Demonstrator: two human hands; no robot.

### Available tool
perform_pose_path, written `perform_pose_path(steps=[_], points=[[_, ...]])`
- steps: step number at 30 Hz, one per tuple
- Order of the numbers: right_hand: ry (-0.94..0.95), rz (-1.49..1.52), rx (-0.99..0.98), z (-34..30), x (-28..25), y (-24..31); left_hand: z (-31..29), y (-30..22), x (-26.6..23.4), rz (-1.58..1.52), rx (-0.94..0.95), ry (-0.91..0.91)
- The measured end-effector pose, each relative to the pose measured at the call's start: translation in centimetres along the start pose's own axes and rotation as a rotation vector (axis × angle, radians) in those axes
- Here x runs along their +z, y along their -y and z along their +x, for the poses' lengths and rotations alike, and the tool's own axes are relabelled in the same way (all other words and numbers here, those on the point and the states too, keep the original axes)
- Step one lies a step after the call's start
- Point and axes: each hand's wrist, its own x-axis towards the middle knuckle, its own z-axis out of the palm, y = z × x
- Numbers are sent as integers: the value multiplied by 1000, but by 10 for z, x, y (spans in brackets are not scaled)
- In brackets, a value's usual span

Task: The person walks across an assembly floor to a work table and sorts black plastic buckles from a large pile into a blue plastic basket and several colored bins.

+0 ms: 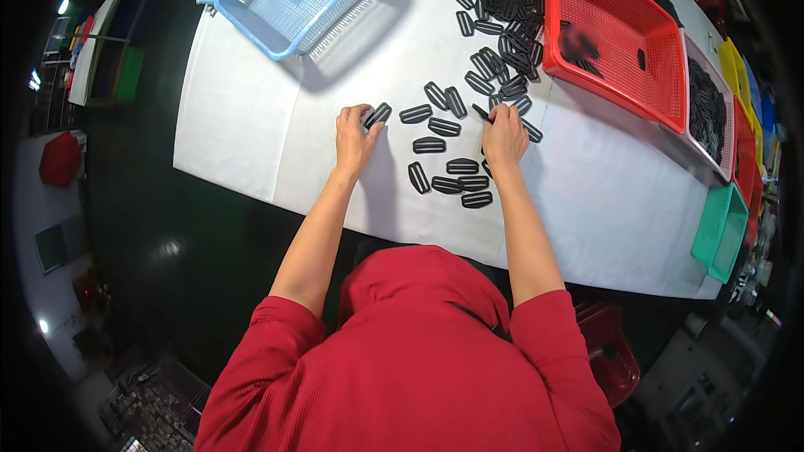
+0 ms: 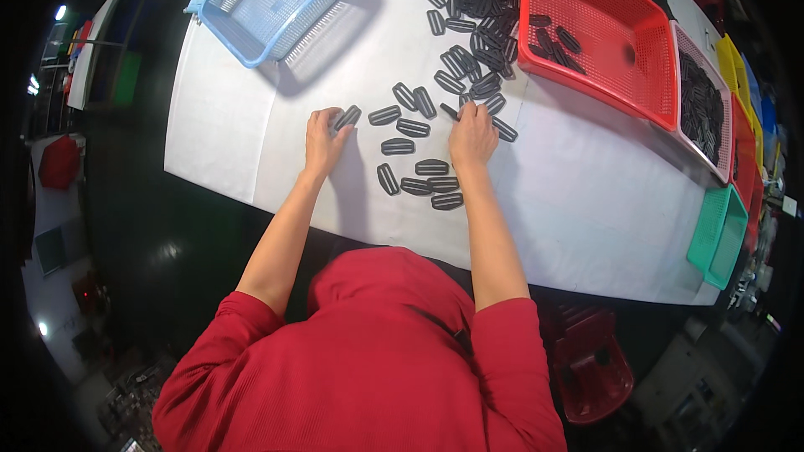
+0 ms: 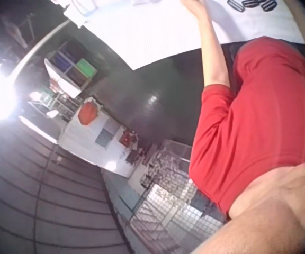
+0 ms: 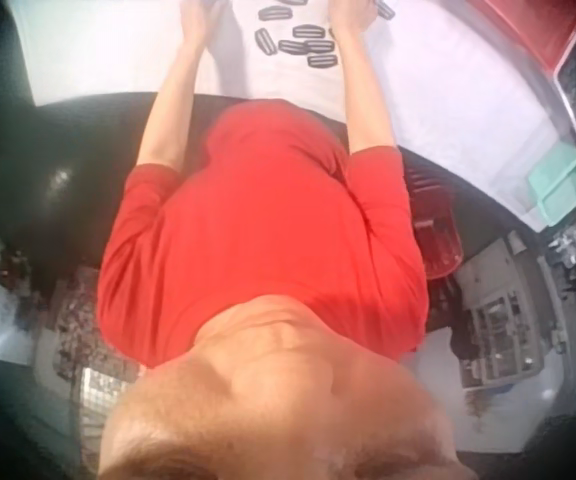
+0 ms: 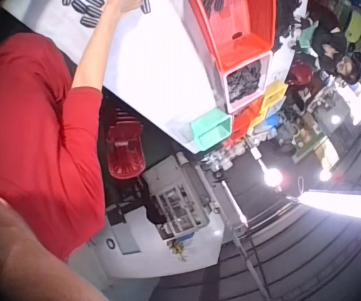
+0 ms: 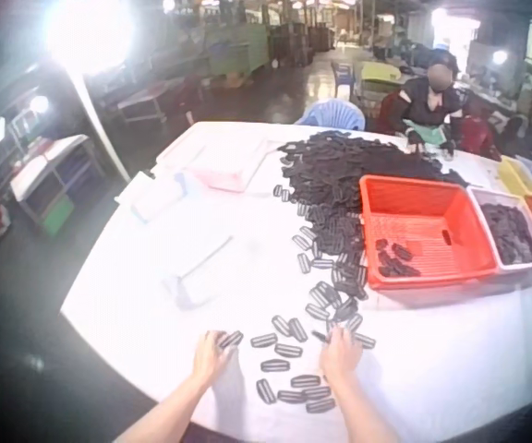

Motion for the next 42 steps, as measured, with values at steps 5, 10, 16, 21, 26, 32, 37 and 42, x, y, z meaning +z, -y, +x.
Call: perform_pose_path(steps=[5,10,16,21,26,32,37,42], points=[[-29,82,-156,-13,-5,19,4,-10,-1,102,-43,12],[20,38,-92,11,14,41,16,-18,6,-194,-142,180],[344,304,73,39,0,46,17,-31,22,-2,91,239],[440,56,-5,45,18,62,21,-40,31,63,65,322],[268,10,-186,33,21,79,28,-49,27,180,33,407],[387,301,-71,29,23,62,25,-36,30,51,-78,366],[189,631,-37,38,-9,18,46,-48,35,135,-51,542],[-166,1002,113,76,-127,-29,97,-156,71,-191,180,420]])
